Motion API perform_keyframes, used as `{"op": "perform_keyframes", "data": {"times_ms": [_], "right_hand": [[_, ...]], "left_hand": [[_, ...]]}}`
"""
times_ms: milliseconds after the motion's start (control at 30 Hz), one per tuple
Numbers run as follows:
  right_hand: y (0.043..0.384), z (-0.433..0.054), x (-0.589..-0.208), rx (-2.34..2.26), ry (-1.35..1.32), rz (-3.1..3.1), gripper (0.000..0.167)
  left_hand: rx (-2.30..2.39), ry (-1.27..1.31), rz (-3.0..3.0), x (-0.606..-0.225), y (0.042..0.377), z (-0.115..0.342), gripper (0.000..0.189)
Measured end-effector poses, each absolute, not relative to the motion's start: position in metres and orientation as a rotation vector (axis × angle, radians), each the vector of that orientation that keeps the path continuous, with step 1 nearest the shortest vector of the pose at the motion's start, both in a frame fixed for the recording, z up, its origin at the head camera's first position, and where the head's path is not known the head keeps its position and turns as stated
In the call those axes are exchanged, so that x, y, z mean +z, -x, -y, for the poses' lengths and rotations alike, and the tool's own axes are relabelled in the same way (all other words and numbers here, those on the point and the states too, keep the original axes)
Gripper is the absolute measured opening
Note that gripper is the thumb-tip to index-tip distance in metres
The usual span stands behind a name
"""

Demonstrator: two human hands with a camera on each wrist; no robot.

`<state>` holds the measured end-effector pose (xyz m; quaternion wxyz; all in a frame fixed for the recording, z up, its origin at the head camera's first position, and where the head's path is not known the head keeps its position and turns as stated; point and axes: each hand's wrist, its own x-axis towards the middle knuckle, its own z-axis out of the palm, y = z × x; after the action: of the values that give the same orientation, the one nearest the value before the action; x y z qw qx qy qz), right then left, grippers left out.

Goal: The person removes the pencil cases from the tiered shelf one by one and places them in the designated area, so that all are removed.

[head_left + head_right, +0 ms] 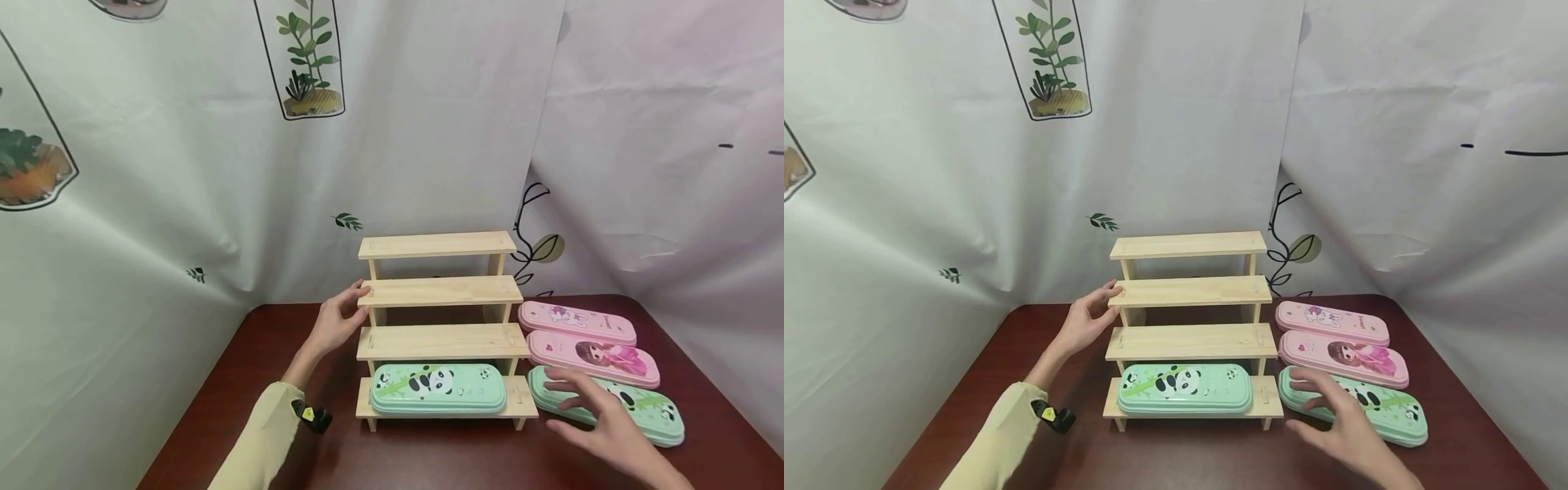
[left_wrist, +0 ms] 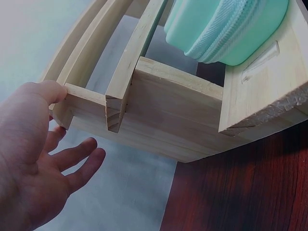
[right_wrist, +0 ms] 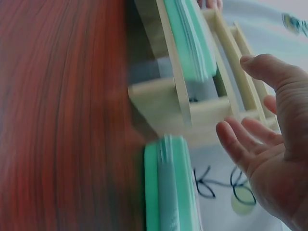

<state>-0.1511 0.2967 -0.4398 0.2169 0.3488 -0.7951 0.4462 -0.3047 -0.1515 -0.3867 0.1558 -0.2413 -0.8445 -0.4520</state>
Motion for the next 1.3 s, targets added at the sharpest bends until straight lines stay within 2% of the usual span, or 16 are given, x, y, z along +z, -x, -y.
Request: {"op": "perform_keyframes", "data": {"times_ms": [167, 600, 1300], "right_hand": [[0.159, -0.275, -0.440, 1.284, -1.054, 2.150, 0.082], [0.175, -0.250, -0.446, 1.167, -1.050, 2.169, 0.071], [0.183, -0.233, -0.457, 1.052, -1.051, 2.241, 0.075]], "left_hand": [[-1.279, 0.705, 2.414, -0.388, 0.305, 0.150, 0.041], [-1.294, 0.711, 2.406, -0.386, 0.305, 0.149, 0.041], [-1.298, 0.696, 2.406, -0.387, 0.305, 0.151, 0.041]]}}
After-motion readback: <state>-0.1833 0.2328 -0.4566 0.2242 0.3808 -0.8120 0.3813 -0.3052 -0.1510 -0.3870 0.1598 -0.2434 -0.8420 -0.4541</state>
